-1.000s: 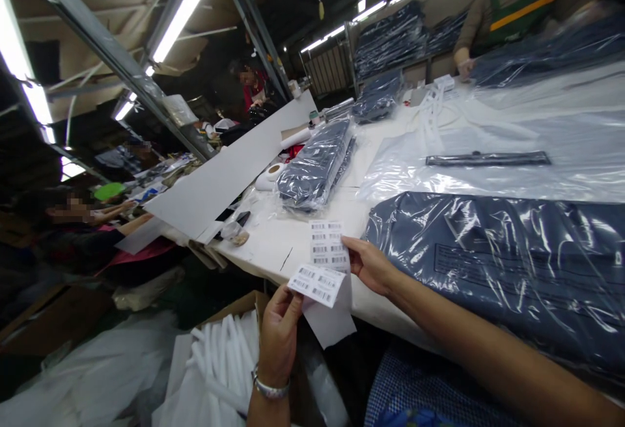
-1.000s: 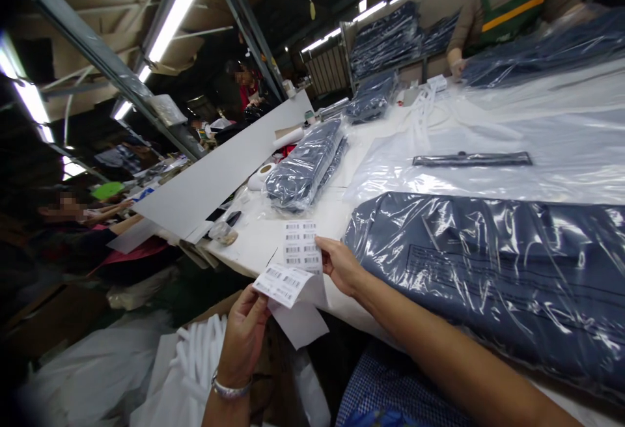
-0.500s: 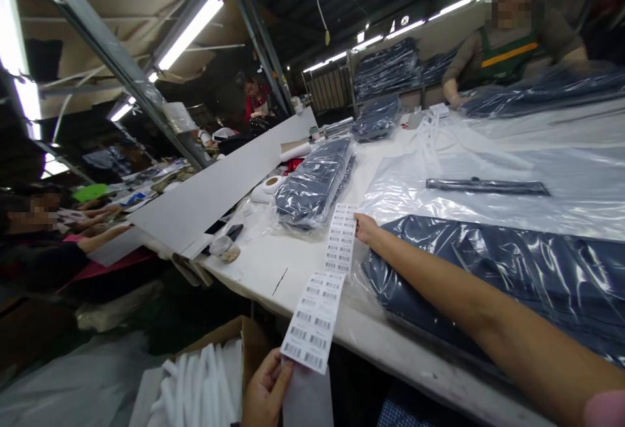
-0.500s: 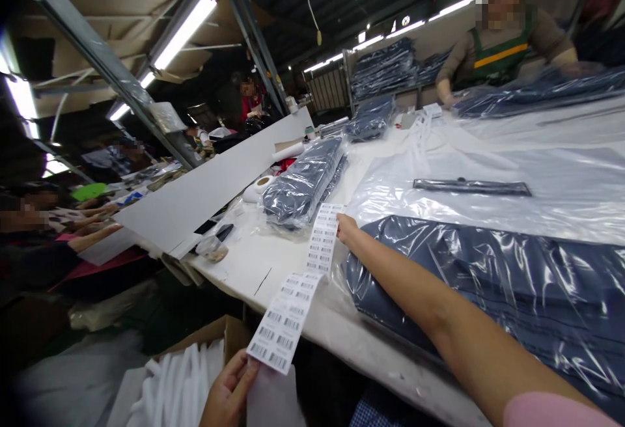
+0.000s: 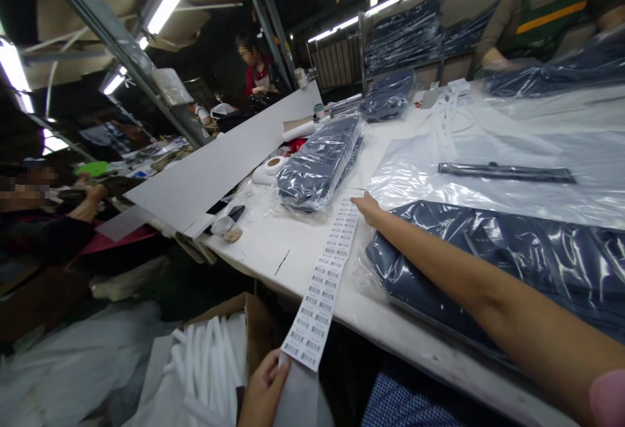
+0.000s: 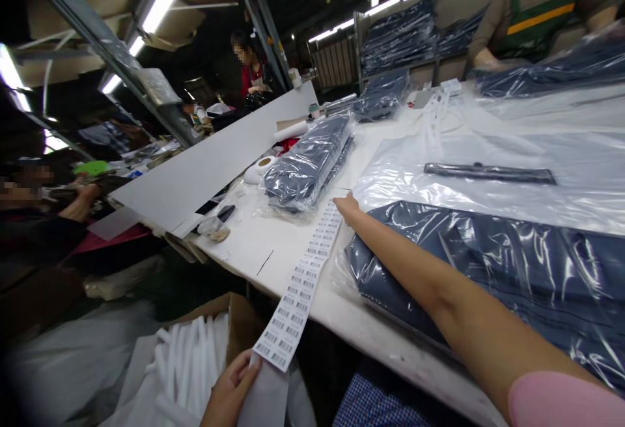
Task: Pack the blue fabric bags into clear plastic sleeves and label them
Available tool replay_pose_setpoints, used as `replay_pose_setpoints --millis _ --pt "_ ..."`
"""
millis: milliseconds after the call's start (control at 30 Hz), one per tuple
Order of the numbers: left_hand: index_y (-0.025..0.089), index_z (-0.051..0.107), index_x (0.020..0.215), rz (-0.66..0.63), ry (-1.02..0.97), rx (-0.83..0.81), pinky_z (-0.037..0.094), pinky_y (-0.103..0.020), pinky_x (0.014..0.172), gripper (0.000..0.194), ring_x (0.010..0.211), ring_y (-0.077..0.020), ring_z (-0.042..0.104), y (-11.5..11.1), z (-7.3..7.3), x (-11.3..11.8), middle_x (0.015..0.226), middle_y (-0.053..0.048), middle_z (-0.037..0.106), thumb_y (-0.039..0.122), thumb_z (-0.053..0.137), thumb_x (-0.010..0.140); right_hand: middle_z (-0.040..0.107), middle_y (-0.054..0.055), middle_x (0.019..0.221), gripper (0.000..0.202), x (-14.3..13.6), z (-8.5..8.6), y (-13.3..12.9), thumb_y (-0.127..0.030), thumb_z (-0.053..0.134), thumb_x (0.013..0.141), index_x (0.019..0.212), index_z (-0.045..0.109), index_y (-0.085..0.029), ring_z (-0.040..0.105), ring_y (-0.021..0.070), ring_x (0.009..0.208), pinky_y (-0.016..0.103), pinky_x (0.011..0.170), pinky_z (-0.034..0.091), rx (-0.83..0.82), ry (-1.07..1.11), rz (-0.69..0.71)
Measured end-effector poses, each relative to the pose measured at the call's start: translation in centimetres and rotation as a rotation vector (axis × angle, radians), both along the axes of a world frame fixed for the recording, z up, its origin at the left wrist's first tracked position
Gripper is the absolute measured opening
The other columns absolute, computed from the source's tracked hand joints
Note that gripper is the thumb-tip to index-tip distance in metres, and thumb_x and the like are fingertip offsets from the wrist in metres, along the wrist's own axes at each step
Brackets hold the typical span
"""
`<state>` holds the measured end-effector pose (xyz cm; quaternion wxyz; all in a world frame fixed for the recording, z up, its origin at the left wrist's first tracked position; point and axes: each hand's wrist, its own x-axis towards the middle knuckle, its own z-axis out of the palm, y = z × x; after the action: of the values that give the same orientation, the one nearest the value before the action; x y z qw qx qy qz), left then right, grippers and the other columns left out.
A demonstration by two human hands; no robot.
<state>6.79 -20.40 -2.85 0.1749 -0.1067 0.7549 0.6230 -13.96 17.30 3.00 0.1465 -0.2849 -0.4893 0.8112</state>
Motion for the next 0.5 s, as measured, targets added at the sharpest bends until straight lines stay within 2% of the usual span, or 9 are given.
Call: replay_pose_setpoints --millis 67,100,133,200,267,333,433,500 --pt "0.020 0.069 0.101 -0.055 -0.036 -0.006 0.052 -0.039 0.086 0.050 0.097 -0.0290 0.069 -0.3 -0.2 0.4 0.097 -0.007 0.076 0.056 0.075 0.067 0.067 0.008 0.113 0.046 3.1 1.1 -0.9 -0.018 0.073 0.077 0.122 0.064 -0.018 0.061 0.0204 0.106 0.031 0.089 0.052 0.055 0.053 0.038" --pt "0.019 0.068 0.105 -0.081 -0.059 0.000 0.052 -0.038 0.085 0.053 0.097 -0.0288 0.069 -0.3 -0.2 0.6 0.097 -0.008 0.076 0.056 0.075 0.068 0.068 0.007 0.111 0.045 5.1 1.4 -1.6 -0.017 0.073 0.076 0.120 0.065 -0.020 0.061 0.0198 0.105 0.030 0.089 0.051 0.089 0.099 0.101" --pt "0.019 0.066 0.110 -0.097 -0.082 0.011 0.053 -0.037 0.083 0.056 0.096 -0.0285 0.069 -0.4 -0.2 0.9 0.098 -0.008 0.076 0.055 0.075 0.069 0.070 0.006 0.107 0.040 7.5 1.5 -2.5 -0.019 0.074 0.076 0.116 0.068 -0.021 0.063 0.0191 0.100 0.030 0.087 0.052 0.120 0.142 0.189" --pt "0.019 0.060 0.121 -0.097 -0.130 0.044 0.054 -0.035 0.077 0.061 0.094 -0.0272 0.070 -0.2 -0.2 1.5 0.100 -0.009 0.076 0.054 0.073 0.072 0.072 0.008 0.091 0.028 13.0 0.7 -4.5 -0.035 0.069 0.082 0.103 0.071 -0.017 0.067 0.0183 0.083 0.032 0.078 0.055 0.190 0.234 0.508" --pt "0.020 0.054 0.129 -0.066 -0.162 0.081 0.054 -0.031 0.071 0.066 0.090 -0.0251 0.071 0.2 -0.1 2.2 0.102 -0.010 0.075 0.052 0.072 0.075 0.070 0.008 0.073 0.040 18.7 -1.1 -6.8 -0.053 0.060 0.086 0.084 0.070 -0.014 0.065 0.0167 0.062 0.033 0.065 0.055 0.183 0.144 0.824" --pt "0.021 0.049 0.134 -0.032 -0.169 0.110 0.053 -0.029 0.067 0.070 0.085 -0.0232 0.071 0.7 0.1 2.9 0.103 -0.010 0.075 0.051 0.072 0.075 0.070 0.008 0.070 0.048 23.6 -3.7 -9.2 -0.061 0.056 0.086 0.079 0.069 -0.015 0.064 0.0176 0.061 0.034 0.062 0.054 0.178 -0.007 1.013" --pt "0.021 0.045 0.138 -0.002 -0.120 0.117 0.053 -0.028 0.063 0.076 0.076 -0.0215 0.071 1.7 0.5 3.8 0.098 -0.010 0.075 0.050 0.073 0.074 0.072 0.007 0.088 0.043 28.0 -7.3 -12.3 -0.058 0.062 0.083 0.093 0.072 -0.018 0.067 0.0217 0.082 0.037 0.078 0.053 0.241 0.002 1.039" --pt "0.021 0.043 0.140 0.013 -0.075 0.097 0.052 -0.027 0.060 0.078 0.071 -0.0200 0.070 2.3 0.7 4.2 0.095 -0.009 0.076 0.050 0.073 0.074 0.072 0.006 0.100 0.044 29.1 -8.9 -14.0 -0.055 0.069 0.078 0.104 0.071 -0.020 0.065 0.0235 0.096 0.040 0.091 0.049 0.143 0.087 1.000"
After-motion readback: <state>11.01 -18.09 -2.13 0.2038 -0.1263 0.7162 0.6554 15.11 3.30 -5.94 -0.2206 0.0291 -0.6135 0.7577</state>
